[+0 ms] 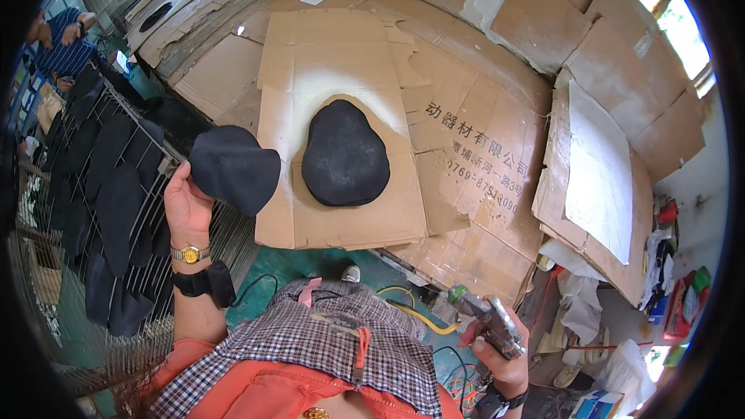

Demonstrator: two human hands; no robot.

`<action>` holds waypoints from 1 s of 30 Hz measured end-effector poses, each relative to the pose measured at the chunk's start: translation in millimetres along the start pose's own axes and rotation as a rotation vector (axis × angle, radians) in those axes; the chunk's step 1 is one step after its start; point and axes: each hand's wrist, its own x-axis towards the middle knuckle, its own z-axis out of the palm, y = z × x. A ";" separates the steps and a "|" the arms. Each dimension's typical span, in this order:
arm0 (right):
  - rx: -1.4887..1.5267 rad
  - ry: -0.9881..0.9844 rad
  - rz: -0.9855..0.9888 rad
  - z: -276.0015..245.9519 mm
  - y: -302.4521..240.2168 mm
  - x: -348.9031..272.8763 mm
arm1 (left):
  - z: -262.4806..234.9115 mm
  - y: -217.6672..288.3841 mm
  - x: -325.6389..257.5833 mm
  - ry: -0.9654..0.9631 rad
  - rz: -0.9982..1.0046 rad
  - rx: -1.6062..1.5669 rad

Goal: The person repeatedly picks up black shoe insoles from a wire rack and sprays them with a handheld spray gun. The person holds each insole, applies a coating, and places it on a cardboard sheet on the table. This process is repeated for multiple insoles throughout the video.

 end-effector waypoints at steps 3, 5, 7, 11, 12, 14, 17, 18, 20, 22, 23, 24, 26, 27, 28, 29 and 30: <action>-0.011 0.115 -0.017 -1.6 0.2 3.4 | 3.0 -1.7 -2.3 -0.006 -0.002 0.002; 0.004 0.069 -0.028 -4.7 -1.0 3.9 | 3.6 -1.4 -3.4 -0.013 0.009 0.018; 0.016 -0.002 -0.032 -9.2 -3.5 2.9 | 2.9 -1.4 -4.4 -0.042 0.009 0.016; -0.013 0.025 -0.001 -16.5 -6.3 1.8 | 1.2 -0.7 -7.7 -0.041 0.023 0.011; -0.010 0.030 0.007 -19.1 -7.5 3.5 | 1.6 -0.5 -8.8 -0.007 0.040 0.016; -0.004 0.028 0.003 -23.3 -9.6 8.3 | 3.6 1.2 -13.1 -0.039 0.034 -0.007; 0.009 -0.095 0.071 -19.7 -8.3 17.5 | 9.9 2.6 -21.6 -0.040 0.023 -0.032; 0.015 -0.150 0.099 -16.1 -7.5 22.0 | 12.8 2.5 -24.3 0.025 0.027 -0.044; 0.015 -0.119 -0.001 -5.0 -2.9 37.5 | 20.6 0.3 -26.0 0.063 0.006 -0.124; -0.018 -0.122 -0.133 8.2 0.6 52.8 | 29.7 -1.5 -33.3 0.106 0.063 -0.141; -0.090 -0.114 -0.170 13.4 -0.6 60.4 | 33.8 0.4 -37.2 0.093 0.078 -0.182; -0.036 -0.085 -0.128 19.2 -0.8 66.1 | 38.3 4.7 -42.9 0.101 0.049 -0.213; -0.139 -0.138 0.005 26.9 -7.8 75.3 | 47.9 16.2 -55.0 0.014 0.034 -0.262; -0.195 -0.149 0.068 30.8 -12.2 75.8 | 53.2 23.1 -60.3 0.019 0.046 -0.264; -0.252 -0.154 0.129 34.6 -16.6 76.1 | 59.5 30.1 -64.9 0.023 0.059 -0.273; -0.309 -0.156 0.189 38.6 -21.2 78.5 | 65.5 38.3 -68.3 0.022 0.084 -0.261; -0.341 -0.241 0.203 46.8 -21.3 84.9 | 71.2 46.7 -69.8 0.016 0.111 -0.253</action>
